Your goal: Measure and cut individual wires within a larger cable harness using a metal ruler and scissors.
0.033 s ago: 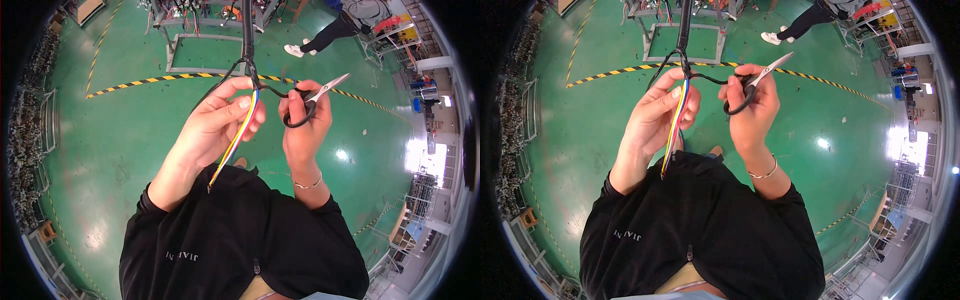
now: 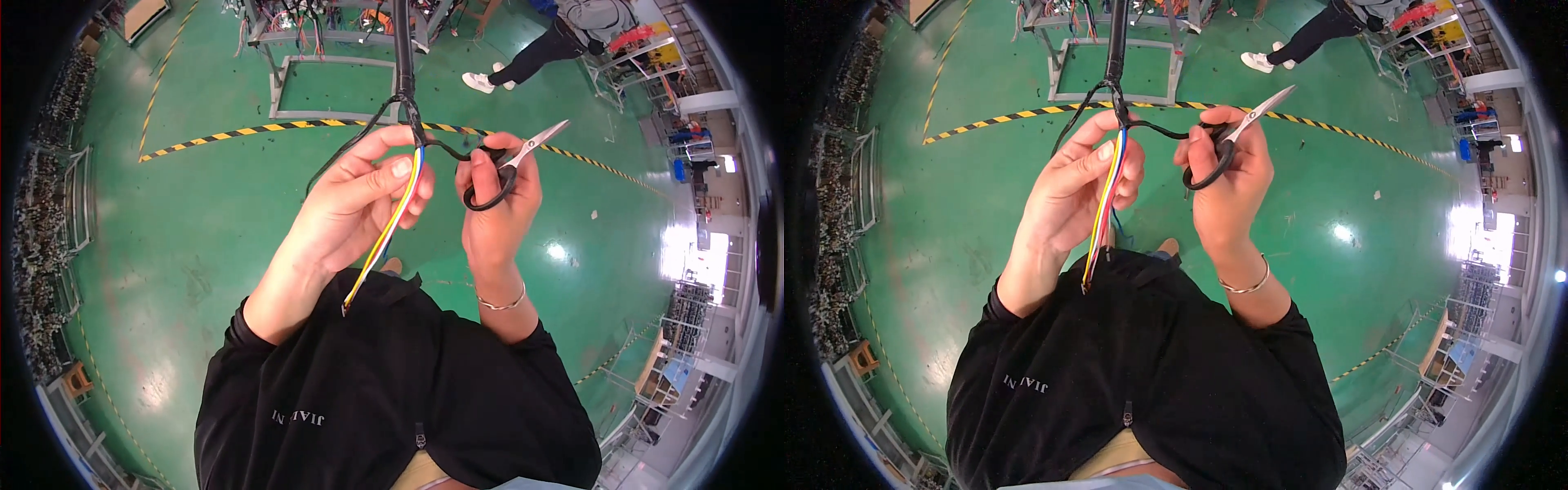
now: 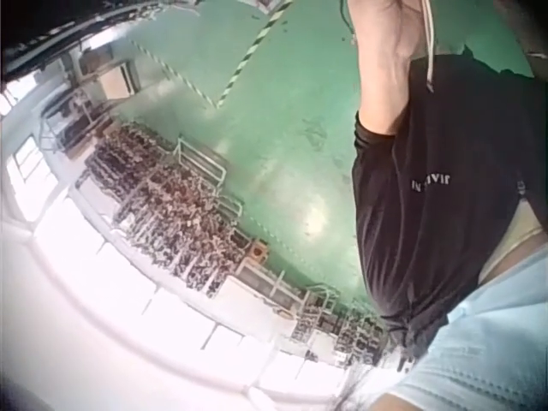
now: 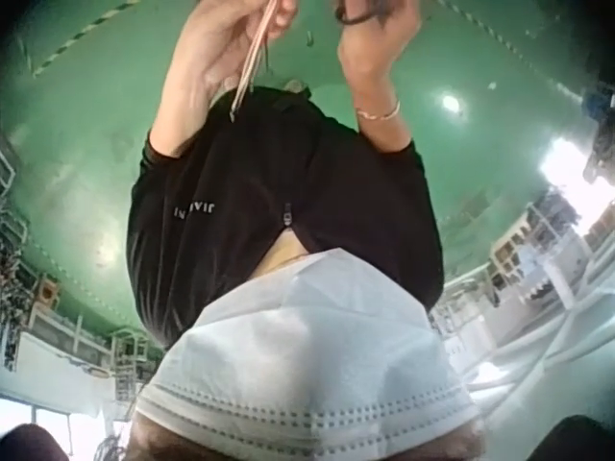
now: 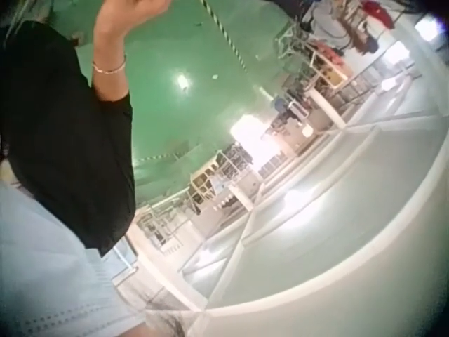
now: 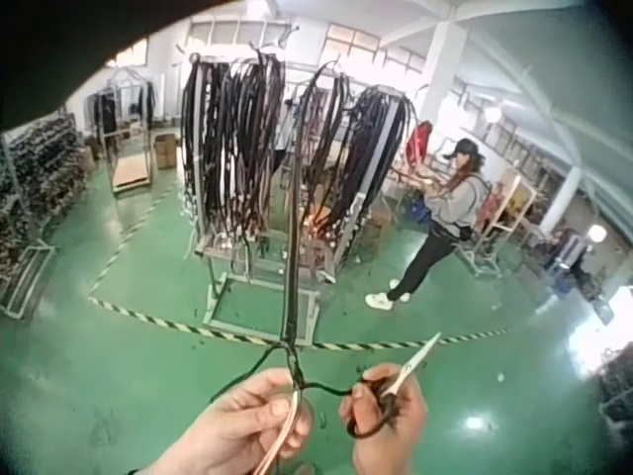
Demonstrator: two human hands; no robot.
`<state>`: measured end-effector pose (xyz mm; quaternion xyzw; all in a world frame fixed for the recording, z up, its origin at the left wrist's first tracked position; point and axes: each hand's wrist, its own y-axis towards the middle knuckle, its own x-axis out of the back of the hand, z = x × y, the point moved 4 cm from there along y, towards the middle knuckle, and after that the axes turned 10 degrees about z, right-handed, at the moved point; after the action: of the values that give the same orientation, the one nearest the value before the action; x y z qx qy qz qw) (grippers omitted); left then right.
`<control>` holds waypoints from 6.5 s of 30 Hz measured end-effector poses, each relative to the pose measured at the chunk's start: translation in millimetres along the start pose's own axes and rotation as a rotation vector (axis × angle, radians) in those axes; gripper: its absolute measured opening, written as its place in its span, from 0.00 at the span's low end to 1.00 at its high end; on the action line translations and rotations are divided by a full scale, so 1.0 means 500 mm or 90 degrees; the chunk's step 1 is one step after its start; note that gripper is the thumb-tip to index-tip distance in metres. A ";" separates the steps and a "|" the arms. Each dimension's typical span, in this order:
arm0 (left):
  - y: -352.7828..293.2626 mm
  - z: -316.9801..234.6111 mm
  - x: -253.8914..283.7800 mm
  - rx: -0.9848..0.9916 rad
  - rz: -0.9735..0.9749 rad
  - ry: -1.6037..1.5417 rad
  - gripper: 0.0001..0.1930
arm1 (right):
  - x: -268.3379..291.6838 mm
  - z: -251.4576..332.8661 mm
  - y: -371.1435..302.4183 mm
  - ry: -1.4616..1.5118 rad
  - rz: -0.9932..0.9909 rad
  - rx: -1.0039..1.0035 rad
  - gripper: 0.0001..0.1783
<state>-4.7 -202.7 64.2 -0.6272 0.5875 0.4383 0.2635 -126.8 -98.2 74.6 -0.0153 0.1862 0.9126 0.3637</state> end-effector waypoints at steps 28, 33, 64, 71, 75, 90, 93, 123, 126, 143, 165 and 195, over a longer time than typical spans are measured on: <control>-0.040 -0.145 0.088 -0.135 -0.275 0.796 0.08 | -0.151 -0.010 0.149 -0.303 0.359 -0.007 0.14; -0.071 -0.159 0.078 -0.005 -0.142 0.499 0.08 | -0.144 0.024 0.160 -0.170 0.439 -0.008 0.13; -0.082 -0.117 -0.036 -0.057 0.024 0.203 0.15 | -0.032 0.114 0.063 -0.335 0.052 0.157 0.16; -0.046 -0.115 -0.017 -0.159 -0.068 0.384 0.11 | -0.151 0.088 -0.044 -0.286 0.166 0.198 0.23; -0.049 -0.122 -0.040 -0.302 -0.197 0.818 0.09 | -0.167 0.092 -0.044 -0.197 0.144 0.019 0.26; -0.046 -0.115 -0.034 -0.261 -0.101 0.401 0.10 | -0.154 0.085 -0.010 -0.183 0.031 -0.032 0.12; -0.043 -0.130 -0.025 -0.273 -0.083 0.455 0.11 | -0.162 0.097 -0.009 -0.140 0.021 -0.103 0.15; 0.017 -0.176 -0.031 -0.935 0.226 1.038 0.15 | -0.159 0.110 -0.058 0.399 0.116 -0.363 0.10; 0.009 -0.161 -0.047 -0.954 0.246 1.062 0.13 | -0.149 0.119 -0.080 0.376 0.092 -0.374 0.11; 0.026 -0.178 -0.074 -0.974 0.382 1.077 0.14 | -0.154 0.148 -0.086 0.201 0.050 -0.312 0.14; 0.043 -0.196 -0.071 -0.708 0.423 0.995 0.19 | -0.132 0.140 -0.084 0.274 0.065 -0.347 0.12; 0.024 -0.165 -0.042 -0.747 0.273 0.984 0.15 | -0.136 0.120 -0.100 0.336 0.085 -0.258 0.13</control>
<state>5.2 -263.8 124.0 -0.6518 0.3887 0.1687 -0.6290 -37.0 -88.3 124.9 -0.3107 0.0896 0.9174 0.2319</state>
